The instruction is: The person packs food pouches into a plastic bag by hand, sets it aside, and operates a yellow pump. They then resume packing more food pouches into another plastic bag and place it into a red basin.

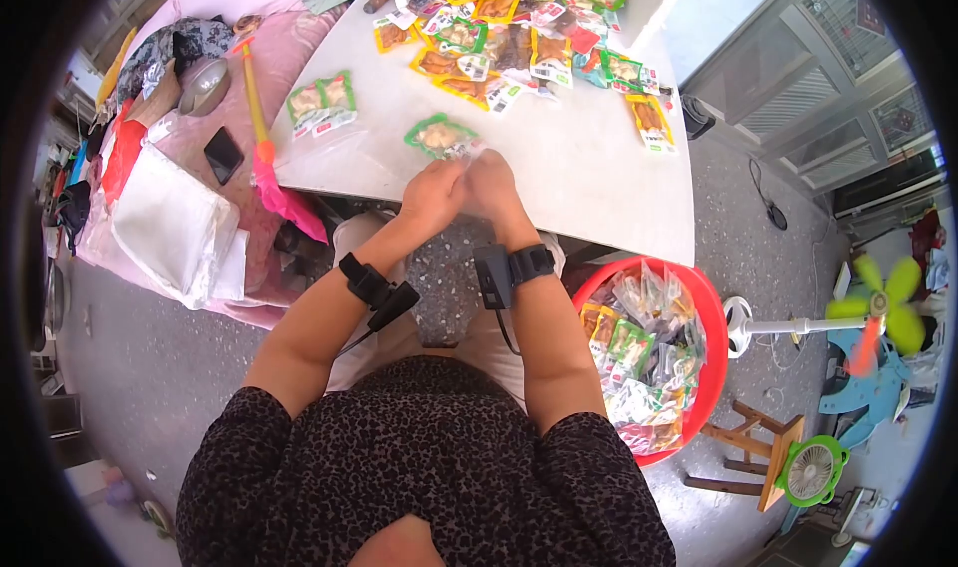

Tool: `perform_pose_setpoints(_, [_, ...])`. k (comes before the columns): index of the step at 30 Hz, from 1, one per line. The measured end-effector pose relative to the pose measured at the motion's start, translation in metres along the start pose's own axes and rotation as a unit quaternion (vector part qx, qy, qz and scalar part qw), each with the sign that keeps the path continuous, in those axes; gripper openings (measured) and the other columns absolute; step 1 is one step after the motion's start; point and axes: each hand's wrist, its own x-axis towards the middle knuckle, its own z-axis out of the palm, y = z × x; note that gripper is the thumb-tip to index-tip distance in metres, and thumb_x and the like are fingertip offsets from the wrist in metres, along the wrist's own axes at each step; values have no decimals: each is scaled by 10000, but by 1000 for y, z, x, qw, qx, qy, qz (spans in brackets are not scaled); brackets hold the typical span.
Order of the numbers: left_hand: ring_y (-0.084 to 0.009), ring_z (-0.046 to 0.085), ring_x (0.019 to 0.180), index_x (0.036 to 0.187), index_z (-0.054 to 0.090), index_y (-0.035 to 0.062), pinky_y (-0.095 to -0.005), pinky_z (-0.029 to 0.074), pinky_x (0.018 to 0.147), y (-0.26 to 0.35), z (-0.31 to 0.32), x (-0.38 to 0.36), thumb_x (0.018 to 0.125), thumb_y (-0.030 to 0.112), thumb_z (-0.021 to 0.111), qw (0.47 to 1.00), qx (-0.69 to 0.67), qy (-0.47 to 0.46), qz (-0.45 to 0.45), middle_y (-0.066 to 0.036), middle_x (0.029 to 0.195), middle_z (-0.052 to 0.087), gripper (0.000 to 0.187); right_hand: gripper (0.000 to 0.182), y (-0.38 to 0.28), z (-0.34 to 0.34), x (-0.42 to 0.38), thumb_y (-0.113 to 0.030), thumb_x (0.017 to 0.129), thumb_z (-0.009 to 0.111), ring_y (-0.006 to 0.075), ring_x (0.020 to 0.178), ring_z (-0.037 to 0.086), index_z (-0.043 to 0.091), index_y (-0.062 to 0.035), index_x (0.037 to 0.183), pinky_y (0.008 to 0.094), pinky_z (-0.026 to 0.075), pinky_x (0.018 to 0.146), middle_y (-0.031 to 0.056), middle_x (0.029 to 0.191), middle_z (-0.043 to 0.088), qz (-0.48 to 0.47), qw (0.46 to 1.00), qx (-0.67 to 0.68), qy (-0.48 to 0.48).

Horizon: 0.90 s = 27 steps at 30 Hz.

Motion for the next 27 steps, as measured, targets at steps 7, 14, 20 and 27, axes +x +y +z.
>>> perform_pose_setpoints(7, [-311, 501, 674, 771, 498, 32, -382, 403, 581, -15, 6, 5, 714, 98, 488, 997, -56, 38, 39, -146, 712, 513, 87, 167, 2, -27, 24, -123, 709, 476, 142, 499, 516, 525, 32, 748, 241, 386, 428, 64, 619, 535, -7, 992, -86, -95])
perform_pose_setpoints(14, [-304, 504, 643, 757, 505, 35, -375, 405, 562, -25, 16, 1, 702, 79, 507, 997, -5, 33, 66, -133, 705, 518, 71, 147, -14, -157, 99, -114, 697, 514, 126, 527, 531, 523, -12, 803, 221, 390, 407, 50, 648, 527, -37, 999, -9, 28])
perform_pose_setpoints(20, [-305, 479, 588, 673, 475, 35, -388, 386, 503, -22, 15, 3, 671, 52, 506, 996, -19, 42, 78, -119, 630, 480, 35, 221, 33, -294, 208, -89, 672, 505, 204, 701, 563, 524, 11, 868, 285, 451, 584, 123, 751, 561, -109, 942, -88, 304])
perform_pose_setpoints(27, [-293, 468, 572, 685, 496, 26, -376, 386, 505, -25, 16, 6, 636, 21, 533, 993, -29, 38, 107, -111, 622, 468, 62, 350, -2, -307, 229, -101, 617, 534, 339, 867, 530, 472, 94, 902, 343, 416, 742, 254, 895, 533, -58, 830, -290, 473])
